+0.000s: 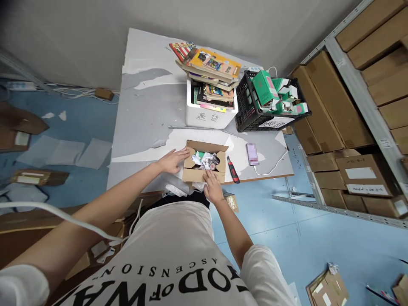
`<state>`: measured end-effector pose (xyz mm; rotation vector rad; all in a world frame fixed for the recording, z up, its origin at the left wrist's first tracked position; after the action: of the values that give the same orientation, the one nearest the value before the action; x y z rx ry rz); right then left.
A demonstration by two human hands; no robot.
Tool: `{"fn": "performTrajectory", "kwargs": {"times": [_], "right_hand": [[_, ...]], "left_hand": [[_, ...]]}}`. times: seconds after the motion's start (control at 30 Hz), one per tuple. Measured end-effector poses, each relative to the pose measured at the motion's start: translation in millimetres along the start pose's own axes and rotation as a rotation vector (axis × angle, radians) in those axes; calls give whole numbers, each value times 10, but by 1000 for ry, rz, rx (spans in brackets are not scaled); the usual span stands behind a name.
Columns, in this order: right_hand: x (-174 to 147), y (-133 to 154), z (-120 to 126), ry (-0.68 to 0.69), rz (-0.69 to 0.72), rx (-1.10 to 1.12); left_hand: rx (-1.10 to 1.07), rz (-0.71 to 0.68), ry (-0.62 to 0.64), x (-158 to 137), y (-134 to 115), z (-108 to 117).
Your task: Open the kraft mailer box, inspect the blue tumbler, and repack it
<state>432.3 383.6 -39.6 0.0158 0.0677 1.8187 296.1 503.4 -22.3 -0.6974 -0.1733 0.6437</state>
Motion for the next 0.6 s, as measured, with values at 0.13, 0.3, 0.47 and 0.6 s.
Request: {"fn": "performTrajectory", "kwargs": {"times": [0.13, 0.3, 0.47, 0.6], "right_hand": [[333, -133, 205, 210, -120, -40], [737, -108, 152, 489, -138, -196], [692, -306, 186, 392, -296, -267], [426, -537, 248, 163, -443, -207]], "left_hand": [[91, -12, -98, 172, -358, 70], [133, -99, 181, 519, -680, -437], [215, 85, 60, 523, -457, -469], [218, 254, -209, 216, -353, -250]]}}
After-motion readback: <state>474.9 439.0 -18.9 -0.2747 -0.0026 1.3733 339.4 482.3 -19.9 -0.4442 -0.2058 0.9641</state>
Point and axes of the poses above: each hand's wrist, its own x-axis towards the middle knuckle, its own z-axis out of the back of the hand, y = z × x, the point moved 10 cm from there along x, towards the middle knuckle, and after that the axes turned 14 degrees about -x, right-handed, at the moved point
